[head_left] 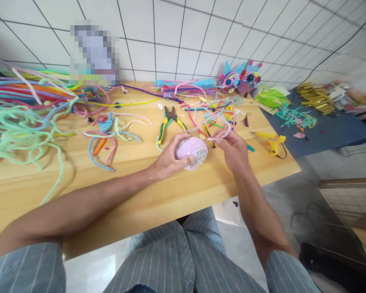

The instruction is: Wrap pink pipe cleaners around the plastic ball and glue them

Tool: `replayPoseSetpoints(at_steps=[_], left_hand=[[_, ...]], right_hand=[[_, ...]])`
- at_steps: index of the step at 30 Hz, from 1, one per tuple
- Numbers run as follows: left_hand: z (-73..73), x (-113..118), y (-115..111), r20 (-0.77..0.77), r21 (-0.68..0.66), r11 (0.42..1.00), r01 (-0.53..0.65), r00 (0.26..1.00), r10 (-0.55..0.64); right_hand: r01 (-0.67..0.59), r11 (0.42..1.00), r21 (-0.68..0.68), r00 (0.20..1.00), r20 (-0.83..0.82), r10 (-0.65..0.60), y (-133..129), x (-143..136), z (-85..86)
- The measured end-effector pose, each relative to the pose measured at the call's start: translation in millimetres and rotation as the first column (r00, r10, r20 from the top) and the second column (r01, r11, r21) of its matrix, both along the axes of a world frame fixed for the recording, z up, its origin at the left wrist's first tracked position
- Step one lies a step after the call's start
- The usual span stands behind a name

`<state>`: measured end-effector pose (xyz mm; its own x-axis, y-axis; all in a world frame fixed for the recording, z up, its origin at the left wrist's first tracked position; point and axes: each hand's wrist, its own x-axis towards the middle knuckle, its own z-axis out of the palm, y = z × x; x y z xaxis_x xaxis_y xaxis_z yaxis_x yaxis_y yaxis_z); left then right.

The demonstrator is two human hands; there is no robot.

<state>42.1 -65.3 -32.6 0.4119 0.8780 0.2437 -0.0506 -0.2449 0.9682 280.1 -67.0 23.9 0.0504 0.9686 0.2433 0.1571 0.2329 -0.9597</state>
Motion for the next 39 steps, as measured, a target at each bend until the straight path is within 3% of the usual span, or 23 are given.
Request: replayPoseSetpoints(at_steps=[6,10,13,16,18,21,22,24,25,27,28,29,30,33,36,39], left_hand=[[-1.2,0.8,0.3,0.031,-0.050,0.997,-0.055,0.998,0.056],[0.5,-5.6,-1.3,-0.004,-0.022,0.999,-0.050,0.999,0.050],[1.7,-11.2,-3.3,-0.046,-0.010,1.000,-0.025,0.999,0.025],[3.0,-14.8,-6.8,-0.079,0.025,0.999,-0.021,0.997,0.023],[3.1,-16.3,-9.1,-0.104,0.069,0.997,-0.031,0.994,0.038],[0.9,-17.4,-11.2,-0.157,0.112,0.991,-0.071,0.984,0.088],[-0.2,-17.4,-11.7,-0.165,0.123,0.990,-0.074,0.982,0.094],[-2.6,-16.8,-12.9,-0.178,0.144,0.988,-0.063,0.980,0.089],[-3.7,-16.2,-13.4,-0.191,0.156,0.986,-0.056,0.978,0.085],[-5.6,-14.9,-13.7,-0.210,0.176,0.983,-0.056,0.973,0.093],[-6.5,-14.3,-13.3,-0.214,0.184,0.981,-0.060,0.972,0.099],[-7.2,-13.6,-12.7,-0.216,0.193,0.979,-0.063,0.971,0.105],[-7.8,-12.9,-11.7,-0.216,0.202,0.977,-0.064,0.970,0.108],[-8.8,-10.2,-8.5,-0.206,0.238,0.968,-0.080,0.970,0.131],[-8.5,-6.3,-6.8,-0.184,0.276,0.952,-0.134,0.964,0.190],[-8.8,-2.6,-4.0,-0.150,0.298,0.939,-0.170,0.963,0.222]], right_hand=[[-0.109,0.992,0.070,0.994,0.001,0.109,-16.0,-6.5,-2.5],[-0.135,0.990,0.035,0.991,0.026,0.134,-6.6,-1.5,1.3],[-0.103,0.994,-0.040,0.991,0.085,0.106,15.4,4.5,-1.2],[-0.021,0.997,-0.070,0.945,0.325,0.043,35.0,8.5,-5.8],[0.027,0.999,-0.018,0.888,0.460,-0.016,37.2,13.1,-7.5],[0.085,0.992,0.089,0.863,0.491,-0.118,21.0,36.0,-6.5],[0.165,0.976,0.142,0.855,0.473,-0.214,12.2,51.0,-5.9],[0.410,0.878,0.248,0.778,0.407,-0.478,-4.8,94.0,-5.7],[0.536,0.797,0.277,0.708,0.367,-0.604,-11.0,120.7,-6.8],[0.730,0.578,0.364,0.456,0.371,-0.809,-15.2,177.2,-12.3],[0.760,0.542,0.360,0.391,0.413,-0.823,-13.3,203.1,-16.6],[0.770,0.565,0.297,0.400,0.465,-0.790,-9.4,225.3,-21.5],[0.757,0.627,0.186,0.461,0.528,-0.713,-4.5,242.9,-26.6],[0.685,0.728,0.017,0.585,0.582,-0.565,9.5,267.1,-37.6],[0.635,0.770,-0.059,0.633,0.611,-0.476,13.9,261.3,-35.0],[0.622,0.781,-0.045,0.633,0.616,-0.469,14.1,239.2,-21.3]])
